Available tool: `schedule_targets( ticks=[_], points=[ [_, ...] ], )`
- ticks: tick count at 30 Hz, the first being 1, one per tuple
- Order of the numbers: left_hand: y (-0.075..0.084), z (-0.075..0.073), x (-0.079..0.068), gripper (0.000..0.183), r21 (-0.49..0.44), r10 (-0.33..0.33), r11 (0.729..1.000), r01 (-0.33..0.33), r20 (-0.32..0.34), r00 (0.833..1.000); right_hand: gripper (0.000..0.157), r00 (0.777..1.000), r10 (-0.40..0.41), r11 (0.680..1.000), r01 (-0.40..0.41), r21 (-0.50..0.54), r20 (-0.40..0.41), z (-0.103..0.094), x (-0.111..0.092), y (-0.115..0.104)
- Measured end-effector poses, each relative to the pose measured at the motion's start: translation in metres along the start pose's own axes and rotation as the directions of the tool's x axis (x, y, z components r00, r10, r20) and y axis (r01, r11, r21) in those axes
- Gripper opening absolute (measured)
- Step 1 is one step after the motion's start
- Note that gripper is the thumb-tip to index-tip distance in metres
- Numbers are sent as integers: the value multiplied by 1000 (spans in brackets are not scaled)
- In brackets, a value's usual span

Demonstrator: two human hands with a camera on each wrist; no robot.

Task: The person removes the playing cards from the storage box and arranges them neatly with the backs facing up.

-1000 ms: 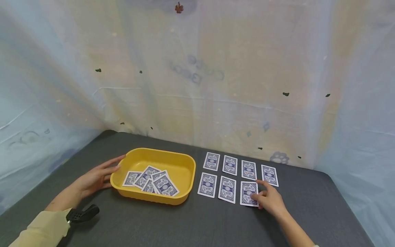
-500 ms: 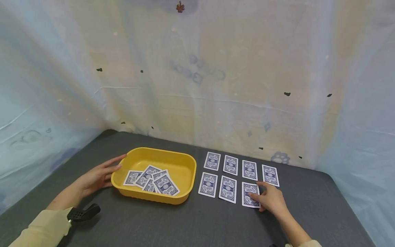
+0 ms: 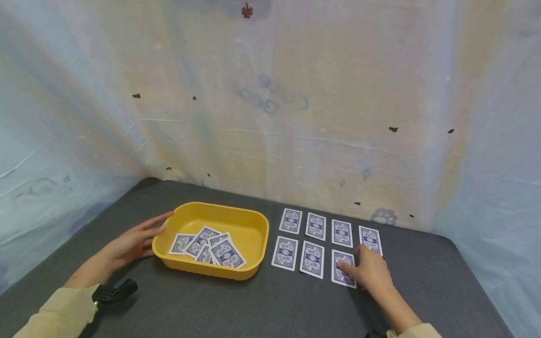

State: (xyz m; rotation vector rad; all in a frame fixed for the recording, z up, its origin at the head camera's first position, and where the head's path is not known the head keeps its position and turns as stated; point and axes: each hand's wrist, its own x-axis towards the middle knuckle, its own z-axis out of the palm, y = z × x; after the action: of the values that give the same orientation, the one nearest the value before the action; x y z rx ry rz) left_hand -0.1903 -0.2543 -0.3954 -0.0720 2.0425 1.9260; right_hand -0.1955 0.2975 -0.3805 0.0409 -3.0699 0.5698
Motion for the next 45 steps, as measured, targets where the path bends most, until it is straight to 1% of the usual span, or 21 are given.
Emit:
schedule_targets(
  ticks=[3,6,9,11,13,16,19,21,25,27,28,31,34,36,37,40,42,45],
  points=[
    [-1,0,0,68,-2,2,1000,-2,2,1000,67,1000,7,1000,-7,-18,-28,0,0,-1],
    [-2,-1,1,67,-1,6,1000,-6,7,1000,55,995,-34,999,34,-6,-89,2,1,-5],
    [-2,-1,1,67,1,8,1000,-8,9,1000,41,987,-85,993,96,74,-136,5,3,-16],
    [-2,-1,1,67,-1,9,1000,-9,8,1000,33,981,-114,980,138,145,-158,6,5,-27],
    [-1,0,0,68,-4,8,1000,-8,5,1000,30,979,-125,961,160,228,-160,7,7,-40],
    [-1,0,0,68,-5,9,1000,-9,3,1000,29,983,-116,915,160,371,-139,7,11,-62],
    [0,0,-1,69,-8,8,1000,-8,2,1000,29,987,-115,853,156,499,-113,8,15,-84],
    [0,0,-1,69,-12,7,1000,-7,-1,1000,29,987,-123,811,158,564,-99,9,18,-99],
    [0,0,-2,69,-16,6,1000,-6,-2,1000,30,982,-171,729,182,660,-81,13,23,-128],
    [0,0,-2,68,-13,6,1000,-6,-2,1000,30,978,-199,700,191,688,-69,16,24,-142],
    [0,0,-1,69,-12,7,1000,-7,-1,1000,30,976,-211,686,192,702,-61,17,24,-148],
    [0,0,-1,68,-8,7,1000,-7,0,1000,31,968,-248,665,200,720,-40,22,26,-165],
    [-1,-1,-1,68,-7,6,1000,-6,-5,1000,33,962,-273,662,192,724,-5,26,27,-181],
    [-2,-2,-1,68,-3,6,1000,-6,-9,1000,34,958,-286,669,180,721,27,29,28,-190],
    [-2,-2,-1,68,-2,8,1000,-8,-11,1000,34,956,-289,678,170,716,47,30,28,-194],
    [-3,-1,-1,68,2,17,1000,-17,-11,1000,38,950,-289,729,140,670,117,34,30,-206],
    [-3,0,-1,68,2,25,1000,-25,-9,1000,42,939,-299,763,127,634,172,37,32,-214],
    [-3,0,-1,67,2,28,1000,-28,-12,1000,51,902,-341,817,144,558,266,42,33,-226]
  ],
)
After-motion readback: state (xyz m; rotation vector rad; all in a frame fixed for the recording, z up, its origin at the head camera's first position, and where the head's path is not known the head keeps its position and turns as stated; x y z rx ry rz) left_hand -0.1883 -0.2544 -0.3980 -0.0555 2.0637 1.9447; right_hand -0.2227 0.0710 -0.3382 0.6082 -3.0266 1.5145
